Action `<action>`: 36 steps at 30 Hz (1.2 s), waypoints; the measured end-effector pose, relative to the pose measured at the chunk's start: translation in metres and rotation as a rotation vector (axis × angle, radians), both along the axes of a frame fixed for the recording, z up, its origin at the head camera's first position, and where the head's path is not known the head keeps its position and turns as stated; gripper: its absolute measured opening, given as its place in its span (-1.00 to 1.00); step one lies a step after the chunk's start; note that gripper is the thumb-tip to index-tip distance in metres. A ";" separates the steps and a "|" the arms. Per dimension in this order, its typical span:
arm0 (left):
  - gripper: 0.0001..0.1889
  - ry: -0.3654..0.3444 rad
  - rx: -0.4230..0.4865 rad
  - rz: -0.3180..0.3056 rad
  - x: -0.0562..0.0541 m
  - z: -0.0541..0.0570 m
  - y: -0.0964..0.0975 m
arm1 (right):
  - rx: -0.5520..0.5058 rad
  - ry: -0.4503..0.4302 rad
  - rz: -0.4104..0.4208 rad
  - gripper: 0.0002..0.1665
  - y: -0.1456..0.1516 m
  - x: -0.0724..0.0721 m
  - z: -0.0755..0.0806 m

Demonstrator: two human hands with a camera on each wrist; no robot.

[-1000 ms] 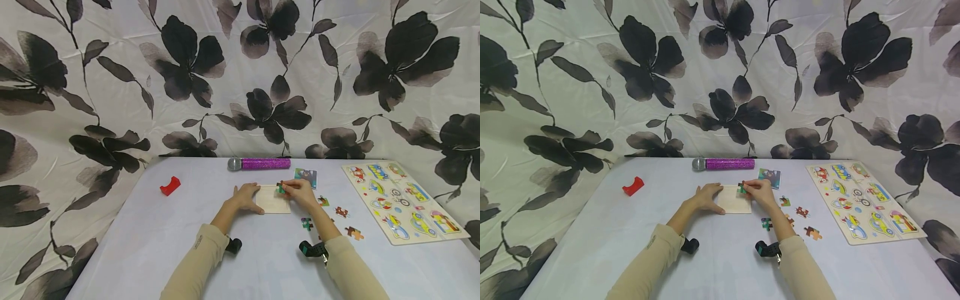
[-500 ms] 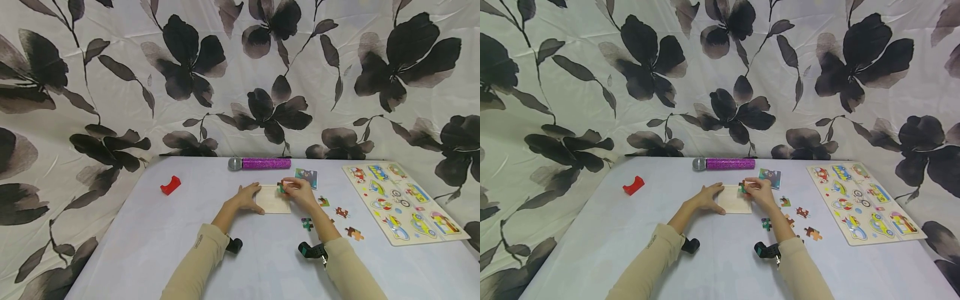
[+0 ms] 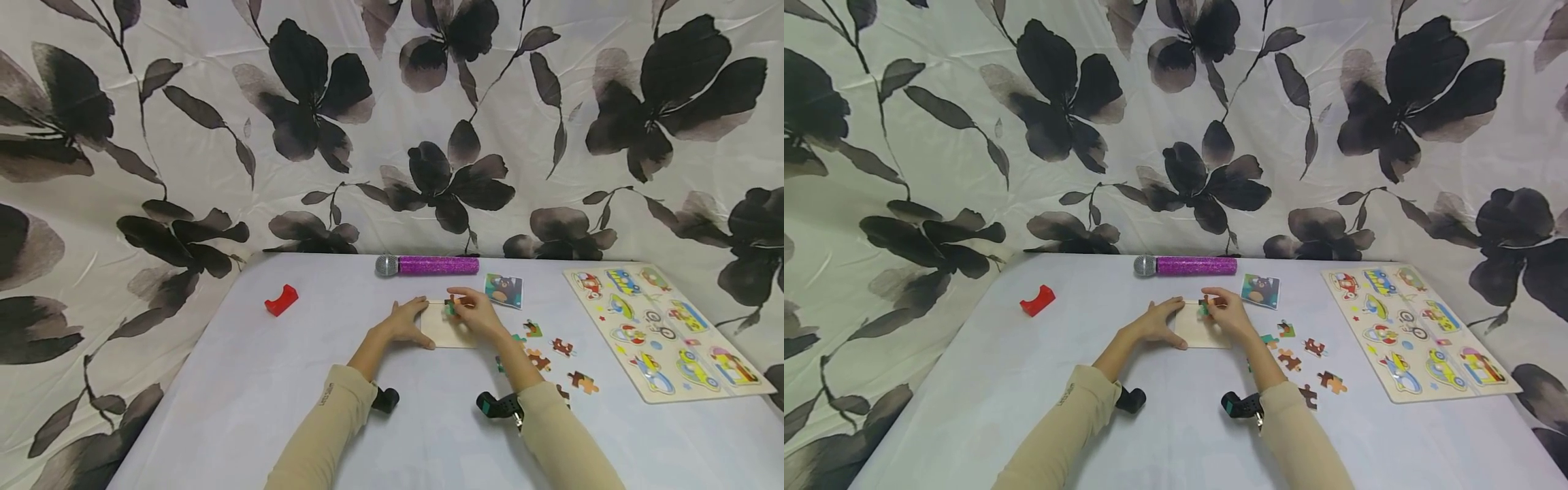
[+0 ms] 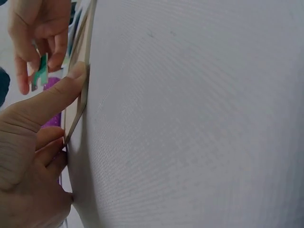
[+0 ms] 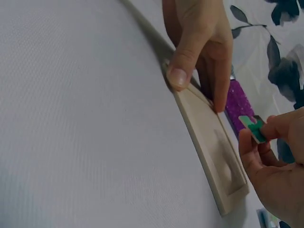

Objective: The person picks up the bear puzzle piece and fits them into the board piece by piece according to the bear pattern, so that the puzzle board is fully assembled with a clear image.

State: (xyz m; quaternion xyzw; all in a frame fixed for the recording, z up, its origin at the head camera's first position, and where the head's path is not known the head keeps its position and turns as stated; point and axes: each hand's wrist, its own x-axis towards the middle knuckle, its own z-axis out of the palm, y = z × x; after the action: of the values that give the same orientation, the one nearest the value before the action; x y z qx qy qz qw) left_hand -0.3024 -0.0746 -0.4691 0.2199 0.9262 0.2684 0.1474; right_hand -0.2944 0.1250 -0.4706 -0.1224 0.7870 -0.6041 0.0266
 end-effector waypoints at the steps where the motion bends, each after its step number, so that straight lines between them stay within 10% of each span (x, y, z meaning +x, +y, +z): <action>1: 0.03 -0.002 0.003 0.000 0.000 0.000 0.000 | -0.006 -0.006 -0.003 -0.55 -0.001 -0.001 -0.001; 10: 0.03 -0.002 0.019 -0.002 0.002 0.001 0.000 | -0.067 -0.020 -0.062 -0.72 -0.011 -0.005 -0.012; 24: 0.01 0.008 0.024 0.010 0.002 -0.001 0.000 | 0.374 0.110 -0.176 -0.83 -0.032 0.006 -0.006; 36: 0.02 0.001 0.033 0.015 0.002 -0.002 0.000 | 0.471 0.220 -0.145 -0.90 -0.039 0.008 -0.011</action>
State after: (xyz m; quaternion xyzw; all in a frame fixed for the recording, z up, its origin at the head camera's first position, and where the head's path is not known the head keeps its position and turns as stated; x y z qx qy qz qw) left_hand -0.3009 -0.0749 -0.4710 0.2154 0.9233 0.2847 0.1414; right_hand -0.2862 0.0860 -0.4812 -0.1214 0.9107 -0.3877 -0.0747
